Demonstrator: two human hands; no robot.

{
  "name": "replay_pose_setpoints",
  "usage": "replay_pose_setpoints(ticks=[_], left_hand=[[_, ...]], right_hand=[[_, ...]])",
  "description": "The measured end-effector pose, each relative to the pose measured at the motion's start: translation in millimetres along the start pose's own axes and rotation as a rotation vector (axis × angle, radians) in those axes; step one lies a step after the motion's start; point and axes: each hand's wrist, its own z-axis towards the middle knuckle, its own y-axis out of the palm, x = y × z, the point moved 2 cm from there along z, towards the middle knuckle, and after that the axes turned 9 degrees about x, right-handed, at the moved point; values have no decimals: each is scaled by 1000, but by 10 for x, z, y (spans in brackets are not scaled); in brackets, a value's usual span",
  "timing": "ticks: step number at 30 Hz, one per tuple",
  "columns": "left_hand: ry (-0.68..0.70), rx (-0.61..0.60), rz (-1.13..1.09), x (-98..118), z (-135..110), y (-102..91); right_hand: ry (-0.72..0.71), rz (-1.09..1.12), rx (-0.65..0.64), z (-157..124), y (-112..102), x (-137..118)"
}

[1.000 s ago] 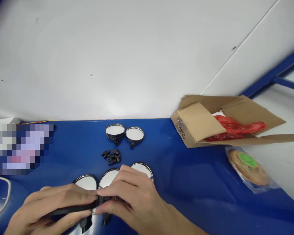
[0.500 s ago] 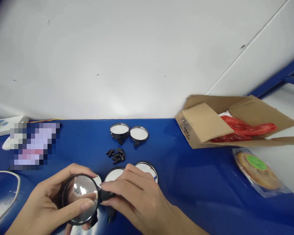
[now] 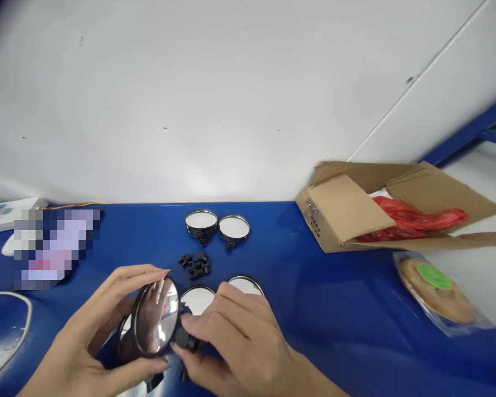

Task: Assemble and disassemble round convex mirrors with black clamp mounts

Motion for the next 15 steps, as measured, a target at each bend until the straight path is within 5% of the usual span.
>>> replay_pose_setpoints(ticks=[9,12,15], left_hand=[[-340,-156,-323,-119,-36,8],[-437,-74,-364,-120,-17,-33],[-421,-143,-339,-80,9,-51]], right_hand=[[48,246,-51,89,-64,89],[136,382,-40,99,-65,116],[297,480,-107,82,-59,120]])
